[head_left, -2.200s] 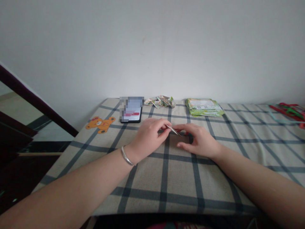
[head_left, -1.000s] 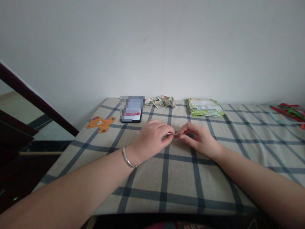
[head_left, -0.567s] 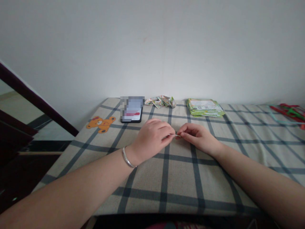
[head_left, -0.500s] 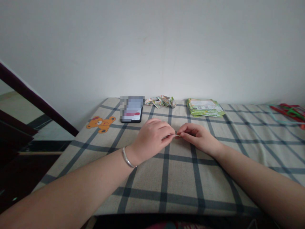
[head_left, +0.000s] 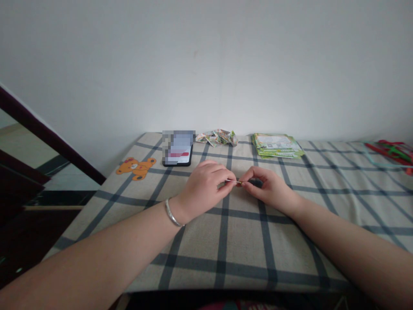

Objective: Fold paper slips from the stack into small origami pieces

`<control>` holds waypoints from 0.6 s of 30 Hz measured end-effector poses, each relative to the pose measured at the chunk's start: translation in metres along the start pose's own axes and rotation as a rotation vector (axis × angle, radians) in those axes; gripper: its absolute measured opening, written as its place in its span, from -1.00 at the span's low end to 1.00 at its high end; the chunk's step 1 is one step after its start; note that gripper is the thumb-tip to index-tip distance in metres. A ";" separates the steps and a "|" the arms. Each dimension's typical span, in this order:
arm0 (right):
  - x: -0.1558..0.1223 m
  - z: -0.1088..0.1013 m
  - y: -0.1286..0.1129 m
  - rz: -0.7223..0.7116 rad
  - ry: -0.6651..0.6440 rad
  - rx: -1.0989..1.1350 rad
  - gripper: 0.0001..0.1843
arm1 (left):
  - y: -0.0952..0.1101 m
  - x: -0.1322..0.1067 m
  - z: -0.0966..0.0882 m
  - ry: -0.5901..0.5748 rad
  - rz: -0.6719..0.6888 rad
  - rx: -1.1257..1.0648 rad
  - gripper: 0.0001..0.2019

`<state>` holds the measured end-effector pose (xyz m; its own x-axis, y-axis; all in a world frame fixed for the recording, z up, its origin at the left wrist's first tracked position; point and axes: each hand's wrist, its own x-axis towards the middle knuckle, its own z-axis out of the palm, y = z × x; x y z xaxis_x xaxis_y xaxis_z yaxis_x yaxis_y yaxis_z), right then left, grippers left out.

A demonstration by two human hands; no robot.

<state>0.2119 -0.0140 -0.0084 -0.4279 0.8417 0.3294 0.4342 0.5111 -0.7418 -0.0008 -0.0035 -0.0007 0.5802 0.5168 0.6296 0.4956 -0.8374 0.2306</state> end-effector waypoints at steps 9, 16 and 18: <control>-0.002 0.004 -0.007 -0.103 0.087 -0.202 -0.93 | 0.001 -0.001 0.003 0.015 0.007 -0.036 -0.91; -0.004 0.008 -0.014 -0.208 0.096 -0.426 -0.93 | 0.005 -0.002 0.004 0.005 0.007 -0.055 -0.94; -0.005 0.008 -0.015 -0.208 0.094 -0.412 -0.93 | 0.006 -0.002 0.004 0.015 0.008 -0.050 -0.94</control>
<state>0.2012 -0.0270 -0.0029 -0.4734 0.7164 0.5124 0.6335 0.6812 -0.3670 0.0035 -0.0085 -0.0034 0.5743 0.5076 0.6423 0.4581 -0.8495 0.2618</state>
